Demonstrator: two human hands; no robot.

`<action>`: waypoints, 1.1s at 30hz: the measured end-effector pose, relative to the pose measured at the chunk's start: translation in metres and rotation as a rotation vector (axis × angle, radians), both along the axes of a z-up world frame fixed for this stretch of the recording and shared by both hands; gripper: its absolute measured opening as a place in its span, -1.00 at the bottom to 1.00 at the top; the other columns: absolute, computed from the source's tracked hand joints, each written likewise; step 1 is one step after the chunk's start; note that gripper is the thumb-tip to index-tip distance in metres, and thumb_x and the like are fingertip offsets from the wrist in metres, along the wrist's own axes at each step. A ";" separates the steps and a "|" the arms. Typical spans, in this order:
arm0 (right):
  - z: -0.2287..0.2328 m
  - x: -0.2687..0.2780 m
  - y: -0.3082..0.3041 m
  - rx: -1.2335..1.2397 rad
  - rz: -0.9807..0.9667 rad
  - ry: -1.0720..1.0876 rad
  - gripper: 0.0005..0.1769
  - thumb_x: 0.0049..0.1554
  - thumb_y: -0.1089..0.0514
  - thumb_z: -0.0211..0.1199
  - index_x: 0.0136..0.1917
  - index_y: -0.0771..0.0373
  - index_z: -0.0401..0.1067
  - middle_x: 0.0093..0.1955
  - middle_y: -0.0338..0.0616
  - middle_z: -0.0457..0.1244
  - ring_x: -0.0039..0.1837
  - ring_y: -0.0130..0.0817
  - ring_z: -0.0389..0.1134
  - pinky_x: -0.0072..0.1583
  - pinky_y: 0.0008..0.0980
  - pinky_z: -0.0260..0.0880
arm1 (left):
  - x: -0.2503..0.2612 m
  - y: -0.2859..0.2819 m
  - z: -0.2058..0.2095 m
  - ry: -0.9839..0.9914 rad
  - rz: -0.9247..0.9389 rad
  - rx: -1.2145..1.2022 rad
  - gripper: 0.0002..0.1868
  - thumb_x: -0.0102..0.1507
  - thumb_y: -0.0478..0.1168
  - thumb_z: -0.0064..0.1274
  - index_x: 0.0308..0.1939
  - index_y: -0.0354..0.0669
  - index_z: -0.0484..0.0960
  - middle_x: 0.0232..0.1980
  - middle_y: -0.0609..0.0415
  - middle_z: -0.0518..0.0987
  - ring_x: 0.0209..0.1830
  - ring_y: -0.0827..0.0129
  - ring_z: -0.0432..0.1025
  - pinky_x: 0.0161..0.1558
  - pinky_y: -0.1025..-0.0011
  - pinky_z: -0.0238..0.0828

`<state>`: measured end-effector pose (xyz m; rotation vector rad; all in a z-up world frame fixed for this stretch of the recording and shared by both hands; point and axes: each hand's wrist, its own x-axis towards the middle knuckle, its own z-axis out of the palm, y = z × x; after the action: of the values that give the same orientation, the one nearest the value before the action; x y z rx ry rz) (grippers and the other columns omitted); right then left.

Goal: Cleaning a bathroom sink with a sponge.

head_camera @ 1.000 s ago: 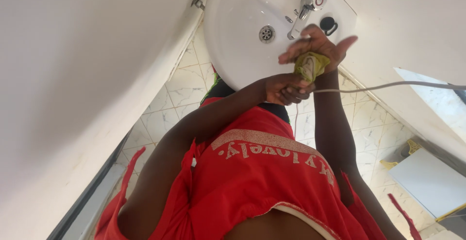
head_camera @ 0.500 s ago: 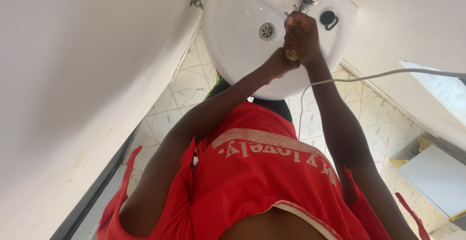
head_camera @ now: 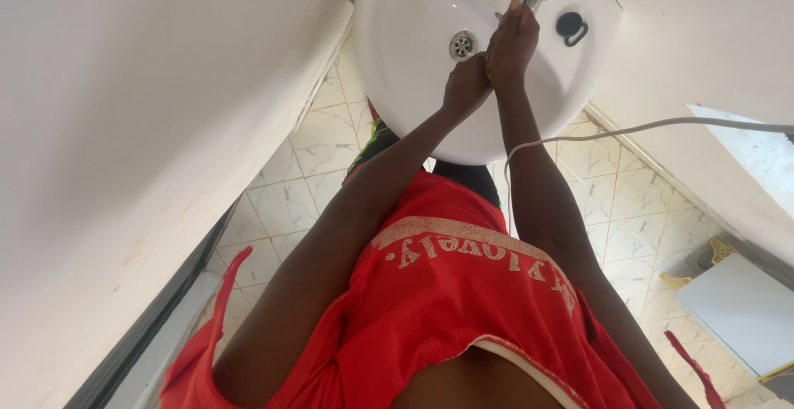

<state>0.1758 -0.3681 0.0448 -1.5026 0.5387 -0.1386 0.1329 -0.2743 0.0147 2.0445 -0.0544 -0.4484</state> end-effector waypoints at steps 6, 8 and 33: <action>-0.002 0.002 0.007 -0.100 -0.077 -0.064 -0.54 0.44 -0.08 -0.01 -0.23 0.21 0.21 -0.42 -0.35 0.03 -0.45 -0.58 -0.01 -0.40 -0.46 0.00 | 0.002 0.004 0.013 0.049 0.022 0.101 -0.77 0.25 -0.08 0.09 -0.21 -0.16 0.59 -0.28 -0.13 0.69 -0.24 -0.07 0.60 -0.24 0.06 0.54; -0.007 0.001 0.005 -0.133 -0.088 -0.074 -0.51 0.47 -0.08 -0.02 -0.24 0.22 0.23 -0.44 -0.34 0.03 -0.45 -0.58 0.00 -0.37 -0.46 0.02 | 0.004 0.004 0.013 0.019 0.026 0.116 -0.78 0.25 -0.07 0.07 -0.22 -0.14 0.57 -0.30 -0.11 0.68 -0.26 -0.07 0.60 -0.25 0.05 0.54; -0.027 -0.101 -0.029 0.500 -0.289 -0.030 -0.74 0.39 0.02 0.15 -0.09 0.20 0.36 -0.38 -0.25 0.11 -0.31 -0.40 0.16 -0.18 -0.33 0.28 | -0.031 0.078 -0.027 -0.102 -0.407 -0.157 -0.33 0.02 -0.26 0.38 0.16 -0.08 0.39 0.02 -0.07 0.45 -0.03 0.11 0.48 -0.04 0.18 0.51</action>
<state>0.0749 -0.3968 0.0177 -0.9315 0.7059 -0.2323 0.1022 -0.1961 -0.0118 1.8988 -0.5587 -0.5698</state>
